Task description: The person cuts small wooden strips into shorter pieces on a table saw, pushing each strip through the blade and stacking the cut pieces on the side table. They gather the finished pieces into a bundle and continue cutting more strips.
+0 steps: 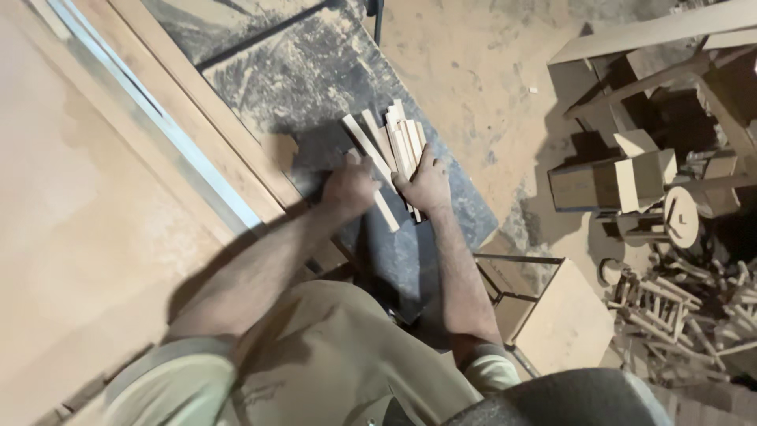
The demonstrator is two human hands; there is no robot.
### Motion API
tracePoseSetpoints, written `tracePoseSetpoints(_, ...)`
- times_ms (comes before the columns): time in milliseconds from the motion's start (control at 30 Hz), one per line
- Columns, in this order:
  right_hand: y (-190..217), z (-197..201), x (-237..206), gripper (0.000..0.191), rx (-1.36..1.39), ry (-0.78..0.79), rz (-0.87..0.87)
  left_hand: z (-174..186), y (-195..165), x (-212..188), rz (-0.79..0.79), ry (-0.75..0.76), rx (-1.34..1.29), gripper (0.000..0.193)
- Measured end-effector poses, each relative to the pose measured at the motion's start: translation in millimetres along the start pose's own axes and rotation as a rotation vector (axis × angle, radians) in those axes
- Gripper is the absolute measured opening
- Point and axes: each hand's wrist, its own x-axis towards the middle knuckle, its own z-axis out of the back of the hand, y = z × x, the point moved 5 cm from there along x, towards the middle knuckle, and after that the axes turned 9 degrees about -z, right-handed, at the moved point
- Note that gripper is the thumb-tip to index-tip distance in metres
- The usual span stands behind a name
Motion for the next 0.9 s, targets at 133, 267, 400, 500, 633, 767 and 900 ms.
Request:
tracePoseSetpoints(133,-11.3,6.8,-14.4,0.108,-0.01,-0.02,0.02,-43.5,-23.6,-4.4,0.114,-0.104,0.148,0.053)
tracePoseSetpoints(267,-18.9,5.5,-15.3,0.106,0.01,-0.035,0.082,-41.7,-38.7,-9.0,0.134,-0.262,0.111,0.045)
tracePoseSetpoints(400,-16.8,-8.7,-0.9,0.091,0.021,-0.132,0.255,-1.3,-47.0,-57.7,0.198,-0.328,-0.101,0.041)
tracePoseSetpoints(500,-5.8,-23.2,-0.8,0.061,-0.18,-0.26,0.53,60.4,-33.8,-132.9,0.056,-0.707,-0.027,0.07)
tracePoseSetpoints(633,0.1,-29.5,6.1,0.075,-0.051,-0.136,0.352,110.6,53.6,-183.8,0.357,-0.864,0.133,0.048)
tracePoseSetpoints(767,16.4,-13.4,-2.8,0.089,-0.041,-0.103,0.386,100.2,109.5,-168.8,0.348,-0.708,0.242,0.024)
tracePoseSetpoints(900,19.8,-3.7,-10.5,0.095,-0.042,-0.105,0.453,87.4,112.6,-157.5,0.319,-0.525,0.334,0.034)
